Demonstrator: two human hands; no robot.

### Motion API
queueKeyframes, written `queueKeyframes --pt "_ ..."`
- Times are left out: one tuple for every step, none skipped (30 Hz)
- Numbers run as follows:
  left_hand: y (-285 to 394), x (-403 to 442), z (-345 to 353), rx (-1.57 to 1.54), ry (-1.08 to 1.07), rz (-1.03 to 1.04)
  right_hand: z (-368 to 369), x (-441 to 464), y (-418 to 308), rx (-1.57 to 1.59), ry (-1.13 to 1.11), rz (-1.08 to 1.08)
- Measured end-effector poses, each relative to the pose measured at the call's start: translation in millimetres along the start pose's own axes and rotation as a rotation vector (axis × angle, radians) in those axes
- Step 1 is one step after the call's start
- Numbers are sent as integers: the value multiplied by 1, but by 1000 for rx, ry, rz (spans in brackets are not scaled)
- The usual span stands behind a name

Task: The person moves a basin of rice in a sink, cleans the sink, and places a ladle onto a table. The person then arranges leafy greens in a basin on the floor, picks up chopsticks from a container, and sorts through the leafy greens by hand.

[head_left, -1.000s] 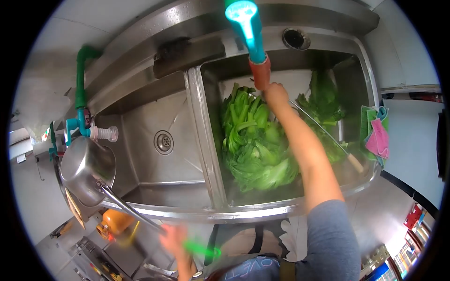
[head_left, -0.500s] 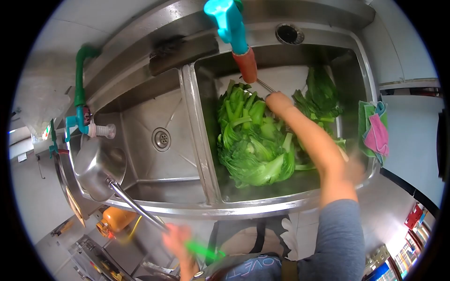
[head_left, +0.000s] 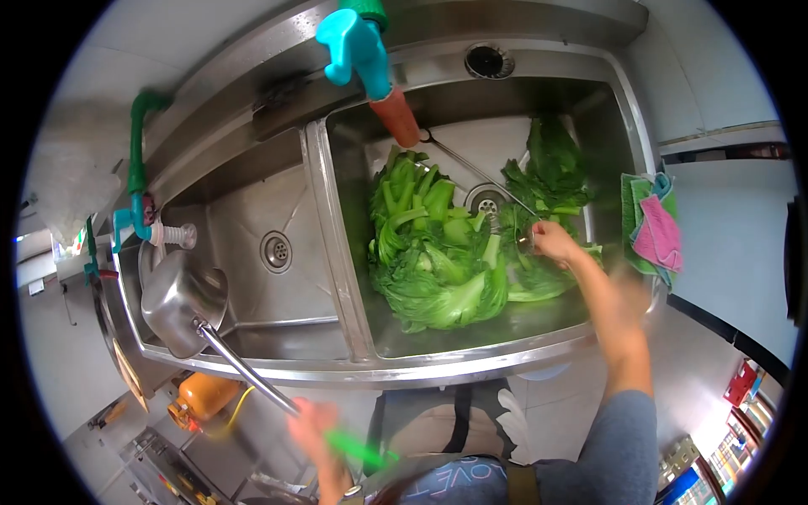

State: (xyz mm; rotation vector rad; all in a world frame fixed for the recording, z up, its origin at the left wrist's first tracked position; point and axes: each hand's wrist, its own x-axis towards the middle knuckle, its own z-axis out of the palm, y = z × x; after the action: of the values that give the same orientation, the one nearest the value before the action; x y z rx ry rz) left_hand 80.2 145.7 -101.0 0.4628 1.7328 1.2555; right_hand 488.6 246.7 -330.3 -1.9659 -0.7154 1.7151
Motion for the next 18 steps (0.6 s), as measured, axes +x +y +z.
queueKeyframes --pt "-1 -1 1 1 -3 -3 -2 -2 3 -54 43 -69" --pt "-1 -3 2 3 -3 -6 -5 -3 5 -226 102 -148" --pt "-3 -4 2 3 -2 -17 -3 -4 0 -396 159 -227" --pt "-6 -4 0 4 -2 -24 -3 -3 -3 -565 218 -308" --pt "-7 -4 -1 6 0 -31 -2 0 -1 -548 231 -319" --pt "-8 -4 -2 6 -13 -27 -1 -2 -8 -509 196 -278" --pt "-9 -5 -3 4 -25 -24 0 -9 -21 -472 162 -236" --pt "-10 -6 -3 2 -38 -23 3 -11 -30 -438 127 -194" --pt "-11 -8 -2 4 -40 -23 10 -7 -33 -301 112 -244" --pt "-13 -9 0 6 -46 -23 18 -2 -34 -163 101 -292" --pt "-15 -9 2 8 -52 -21 27 4 -38 -527 247 -580" --pt "-16 -10 2 7 -39 -36 38 13 -37 -746 350 -744" --pt "-15 -10 2 9 -23 -50 46 14 -45 -832 357 -734" --pt "-15 -11 3 8 -7 -63 49 15 -53 -921 364 -726" --pt "-17 -11 2 10 -11 -61 48 21 -54 -996 311 -768" --pt "-20 -11 0 11 -16 -58 46 30 -53 -1072 261 -810" --pt "-21 -11 -1 13 -24 -56 46 36 -50 -1145 210 -849" --pt "-20 -11 -2 14 -33 -51 48 43 -43 -1265 141 -824"
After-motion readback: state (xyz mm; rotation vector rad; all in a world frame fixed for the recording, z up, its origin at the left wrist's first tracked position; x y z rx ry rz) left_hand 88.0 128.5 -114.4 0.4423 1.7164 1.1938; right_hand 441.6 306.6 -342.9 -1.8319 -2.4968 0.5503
